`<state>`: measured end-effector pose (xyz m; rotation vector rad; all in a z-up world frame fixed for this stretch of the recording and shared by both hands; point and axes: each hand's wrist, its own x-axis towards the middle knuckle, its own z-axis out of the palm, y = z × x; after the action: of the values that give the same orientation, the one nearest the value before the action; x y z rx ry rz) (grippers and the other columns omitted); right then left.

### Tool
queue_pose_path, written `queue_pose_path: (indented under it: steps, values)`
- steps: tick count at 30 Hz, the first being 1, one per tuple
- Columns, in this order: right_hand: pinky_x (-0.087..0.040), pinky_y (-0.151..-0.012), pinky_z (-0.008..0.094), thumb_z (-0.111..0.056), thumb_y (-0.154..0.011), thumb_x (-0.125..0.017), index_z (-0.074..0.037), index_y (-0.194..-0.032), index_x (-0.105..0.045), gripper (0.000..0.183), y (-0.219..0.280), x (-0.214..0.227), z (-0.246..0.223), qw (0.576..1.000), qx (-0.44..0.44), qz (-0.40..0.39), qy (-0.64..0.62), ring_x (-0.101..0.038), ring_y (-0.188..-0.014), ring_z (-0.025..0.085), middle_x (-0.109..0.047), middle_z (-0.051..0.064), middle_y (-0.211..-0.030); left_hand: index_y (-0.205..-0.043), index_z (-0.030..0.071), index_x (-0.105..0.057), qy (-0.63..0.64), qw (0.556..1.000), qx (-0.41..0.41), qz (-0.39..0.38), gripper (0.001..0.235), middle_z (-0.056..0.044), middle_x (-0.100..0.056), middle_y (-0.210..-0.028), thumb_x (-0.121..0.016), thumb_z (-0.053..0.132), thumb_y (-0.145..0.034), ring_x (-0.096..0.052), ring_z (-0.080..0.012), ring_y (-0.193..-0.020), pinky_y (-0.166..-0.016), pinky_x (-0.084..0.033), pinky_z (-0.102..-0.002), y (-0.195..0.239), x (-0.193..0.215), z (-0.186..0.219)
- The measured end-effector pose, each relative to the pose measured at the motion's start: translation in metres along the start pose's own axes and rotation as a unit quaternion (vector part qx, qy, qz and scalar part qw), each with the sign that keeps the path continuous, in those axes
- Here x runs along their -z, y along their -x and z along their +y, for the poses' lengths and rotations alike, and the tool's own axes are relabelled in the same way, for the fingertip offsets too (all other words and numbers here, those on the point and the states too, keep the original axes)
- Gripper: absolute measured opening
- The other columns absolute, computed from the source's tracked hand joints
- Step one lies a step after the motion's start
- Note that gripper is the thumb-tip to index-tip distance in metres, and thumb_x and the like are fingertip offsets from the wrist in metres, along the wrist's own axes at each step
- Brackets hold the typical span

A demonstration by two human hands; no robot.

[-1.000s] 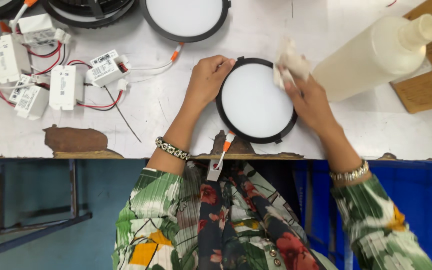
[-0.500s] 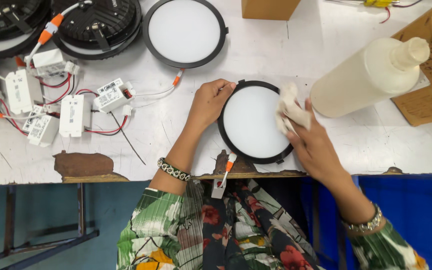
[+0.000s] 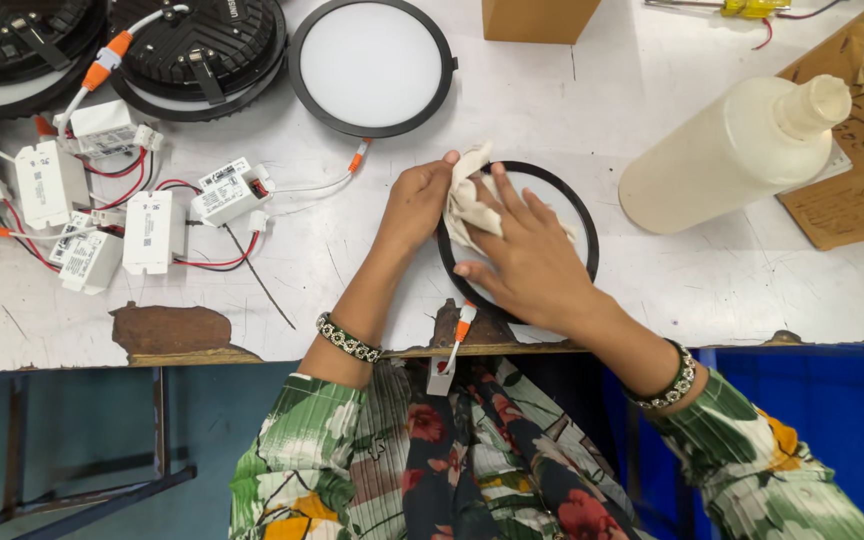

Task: The person cleans circular LED light fixtures by wiping the white lens and black housing with a cloth and a cleaning solution from a bottle, then attaches small white connectors to the wiring.

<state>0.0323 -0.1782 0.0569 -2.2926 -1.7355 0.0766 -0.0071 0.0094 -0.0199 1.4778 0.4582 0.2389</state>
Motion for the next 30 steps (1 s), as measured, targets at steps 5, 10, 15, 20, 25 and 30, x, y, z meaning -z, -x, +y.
queue_pose_path:
  steps: [5, 10, 15, 20, 25, 30]
  values:
    - [-0.025, -0.114, 0.064, -0.042, -0.094, -0.064, -0.006, -0.135, -0.064, 0.054, -0.016, 0.007, 0.028, 0.995, -0.095, 0.035, -0.001, -0.020, -0.150, 0.044, -0.038, 0.021, -0.159, -0.085, 0.001, -0.069, -0.114, 0.988, -0.082, 0.058, 0.045, -0.008, -0.064, -0.065, -0.054, 0.037, -0.105, -0.058, -0.0161, -0.061, -0.061, -0.050, -0.035, -0.003, -0.007, -0.006]
    - [-0.026, -0.117, 0.064, -0.045, -0.094, -0.065, -0.007, -0.120, -0.070, 0.046, -0.010, -0.011, 0.022, 0.999, -0.035, 0.039, 0.000, -0.022, -0.152, 0.042, -0.040, 0.017, -0.160, -0.088, -0.001, -0.066, -0.174, 0.974, -0.111, 0.090, 0.039, -0.019, -0.063, -0.072, -0.050, 0.030, -0.104, -0.062, -0.0266, -0.064, -0.064, -0.048, -0.040, -0.002, -0.005, -0.010]
    - [-0.027, -0.118, 0.064, -0.038, -0.106, -0.054, -0.008, -0.125, -0.073, 0.040, -0.026, -0.003, 0.064, 0.989, -0.147, 0.033, 0.011, -0.023, -0.156, 0.041, -0.048, 0.015, -0.154, -0.087, -0.001, -0.068, -0.189, 0.974, -0.072, 0.100, 0.039, -0.021, -0.065, -0.073, -0.054, 0.032, -0.103, -0.063, -0.0328, -0.065, -0.065, -0.049, -0.041, 0.005, -0.011, 0.002]
    - [-0.029, -0.113, 0.064, -0.032, -0.108, -0.051, -0.002, -0.126, -0.071, 0.040, 0.016, -0.002, 0.063, 0.986, -0.145, 0.079, 0.035, -0.027, -0.150, 0.047, -0.047, 0.020, -0.157, -0.091, 0.010, -0.077, -0.229, 0.965, -0.084, 0.100, 0.036, -0.010, -0.073, -0.077, -0.052, 0.035, -0.100, -0.070, -0.0278, -0.074, -0.069, -0.053, -0.040, 0.016, -0.022, 0.016]
    - [-0.035, -0.119, 0.059, -0.030, -0.108, -0.055, -0.004, -0.127, -0.069, 0.036, 0.038, -0.003, 0.056, 0.978, -0.178, 0.099, 0.052, -0.032, -0.155, 0.045, -0.050, 0.018, -0.154, -0.092, 0.013, -0.078, -0.236, 0.967, -0.037, 0.085, 0.038, -0.007, -0.073, -0.073, -0.050, 0.037, -0.100, -0.071, -0.0250, -0.072, -0.068, -0.052, -0.040, 0.016, -0.024, 0.019]
    - [-0.031, -0.118, 0.060, -0.034, -0.101, -0.062, -0.003, -0.124, -0.068, 0.039, 0.012, -0.013, 0.009, 0.995, -0.055, 0.076, 0.032, -0.030, -0.153, 0.043, -0.046, 0.018, -0.158, -0.099, 0.007, -0.073, -0.175, 0.977, -0.092, 0.085, 0.043, -0.011, -0.070, -0.075, -0.044, 0.038, -0.107, -0.069, -0.0254, -0.072, -0.071, -0.052, -0.038, 0.000, -0.020, -0.007]
